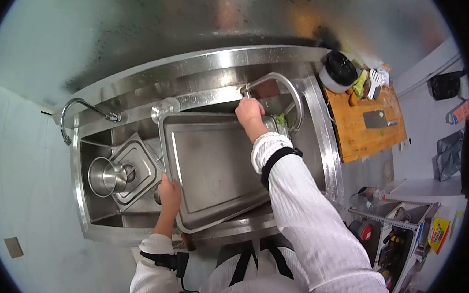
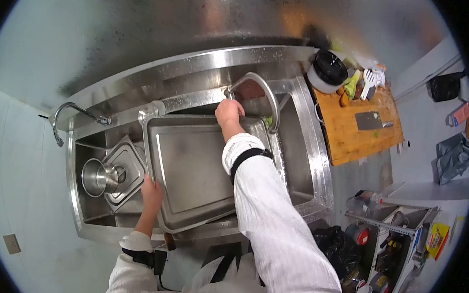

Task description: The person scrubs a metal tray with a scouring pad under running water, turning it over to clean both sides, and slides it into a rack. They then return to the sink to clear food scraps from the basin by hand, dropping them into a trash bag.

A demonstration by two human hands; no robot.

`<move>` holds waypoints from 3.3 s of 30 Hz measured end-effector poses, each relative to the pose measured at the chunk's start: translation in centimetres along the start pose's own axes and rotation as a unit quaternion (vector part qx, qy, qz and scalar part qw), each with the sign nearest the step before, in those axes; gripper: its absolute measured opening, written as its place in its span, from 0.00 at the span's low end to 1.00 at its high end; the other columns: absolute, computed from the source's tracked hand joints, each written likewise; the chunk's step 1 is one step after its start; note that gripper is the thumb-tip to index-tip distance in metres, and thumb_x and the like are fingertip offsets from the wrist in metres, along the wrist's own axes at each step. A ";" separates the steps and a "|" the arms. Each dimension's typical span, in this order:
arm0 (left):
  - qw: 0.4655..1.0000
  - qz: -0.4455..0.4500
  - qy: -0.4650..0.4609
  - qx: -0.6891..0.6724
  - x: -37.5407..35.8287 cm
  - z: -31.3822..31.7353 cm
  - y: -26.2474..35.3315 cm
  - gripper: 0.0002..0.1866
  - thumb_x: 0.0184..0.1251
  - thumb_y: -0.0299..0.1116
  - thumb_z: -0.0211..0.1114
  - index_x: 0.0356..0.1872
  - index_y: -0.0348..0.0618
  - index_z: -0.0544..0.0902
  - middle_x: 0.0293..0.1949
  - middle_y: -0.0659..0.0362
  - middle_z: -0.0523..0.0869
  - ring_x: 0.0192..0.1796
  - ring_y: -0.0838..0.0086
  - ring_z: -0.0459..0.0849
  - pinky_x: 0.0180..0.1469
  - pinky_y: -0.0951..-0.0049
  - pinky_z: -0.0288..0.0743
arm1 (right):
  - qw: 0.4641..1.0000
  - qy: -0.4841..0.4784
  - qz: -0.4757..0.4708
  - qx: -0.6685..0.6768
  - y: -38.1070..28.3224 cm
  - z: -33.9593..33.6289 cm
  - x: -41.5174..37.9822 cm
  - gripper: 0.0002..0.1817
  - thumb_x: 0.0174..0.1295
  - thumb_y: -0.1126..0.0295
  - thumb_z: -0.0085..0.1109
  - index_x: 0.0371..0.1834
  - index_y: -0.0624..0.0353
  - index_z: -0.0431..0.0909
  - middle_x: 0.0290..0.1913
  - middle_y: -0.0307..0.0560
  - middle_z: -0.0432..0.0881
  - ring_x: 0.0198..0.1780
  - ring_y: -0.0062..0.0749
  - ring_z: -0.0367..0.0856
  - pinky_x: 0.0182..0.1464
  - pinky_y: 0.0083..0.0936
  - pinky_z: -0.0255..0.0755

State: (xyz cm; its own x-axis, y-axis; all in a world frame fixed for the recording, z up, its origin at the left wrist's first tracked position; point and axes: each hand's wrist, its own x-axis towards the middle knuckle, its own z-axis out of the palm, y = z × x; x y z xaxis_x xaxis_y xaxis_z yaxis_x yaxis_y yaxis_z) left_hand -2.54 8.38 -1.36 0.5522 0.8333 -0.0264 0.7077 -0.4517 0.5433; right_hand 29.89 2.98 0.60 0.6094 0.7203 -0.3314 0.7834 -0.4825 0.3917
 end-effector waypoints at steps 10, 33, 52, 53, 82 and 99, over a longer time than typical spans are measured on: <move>0.998 -0.050 -0.032 -0.017 0.5 -0.1 -0.3 0.10 0.50 0.21 0.55 0.36 0.30 0.70 0.29 0.37 0.78 0.36 0.41 0.77 0.39 0.52 0.69 | 0.919 -0.157 0.154 0.327 5.8 16.2 -14.0 0.15 0.57 0.66 0.48 0.42 0.58 0.79 0.47 0.55 0.78 0.48 0.45 0.78 0.50 0.36 0.72; 0.987 0.104 0.079 0.092 -3.2 -11.5 31.5 0.09 0.39 0.17 0.53 0.26 0.32 0.75 0.18 0.51 0.77 0.19 0.73 0.72 0.27 0.73 0.67 | 0.889 -0.090 0.056 0.445 10.6 24.4 -23.7 0.24 0.48 0.75 0.57 0.51 0.53 0.67 0.48 0.54 0.72 0.49 0.46 0.76 0.46 0.37 0.73; 0.939 0.100 0.211 0.253 -19.7 -18.6 32.4 0.09 0.39 0.15 0.53 0.18 0.36 0.62 0.13 0.50 0.62 0.15 0.64 0.58 0.18 0.73 0.55 | 0.469 -0.199 -0.072 0.857 12.2 23.9 -21.8 0.18 0.32 0.83 0.53 0.33 0.61 0.76 0.26 0.43 0.78 0.25 0.28 0.74 0.27 0.24 0.68; 0.939 0.093 0.213 0.251 -20.6 -18.4 32.0 0.09 0.39 0.15 0.53 0.18 0.36 0.62 0.13 0.50 0.62 0.15 0.64 0.58 0.18 0.73 0.55 | 0.474 -0.203 -0.076 0.854 12.5 23.4 -21.7 0.18 0.32 0.83 0.53 0.33 0.61 0.76 0.26 0.43 0.78 0.25 0.28 0.74 0.27 0.24 0.68; 0.962 0.179 0.091 0.186 -35.1 -7.9 5.5 0.08 0.33 0.25 0.58 0.17 0.43 0.67 0.26 0.56 0.67 0.33 0.62 0.68 0.35 0.62 0.61 | 0.096 -0.225 0.139 0.960 7.9 27.3 -32.4 0.22 0.51 0.53 0.64 0.45 0.54 0.76 0.45 0.42 0.79 0.49 0.37 0.76 0.53 0.43 0.68; 0.561 -0.368 0.098 -0.735 -32.8 4.0 3.2 0.27 0.71 0.51 0.36 0.57 0.37 0.64 0.52 0.50 0.73 0.53 0.62 0.74 0.58 0.62 0.66 | 0.312 -0.198 0.062 0.927 17.7 26.0 -35.7 0.29 0.48 0.60 0.69 0.52 0.59 0.70 0.44 0.43 0.79 0.45 0.34 0.79 0.48 0.34 0.75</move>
State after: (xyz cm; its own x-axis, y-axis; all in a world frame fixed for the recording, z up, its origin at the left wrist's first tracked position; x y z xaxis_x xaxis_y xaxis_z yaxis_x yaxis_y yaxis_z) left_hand -16.62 -21.69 -2.14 0.1880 0.7058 -0.6830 -0.4963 0.6683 0.5541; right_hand 25.18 -44.22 -3.00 0.3284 0.6983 -0.6360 -0.7494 -0.2172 -0.6254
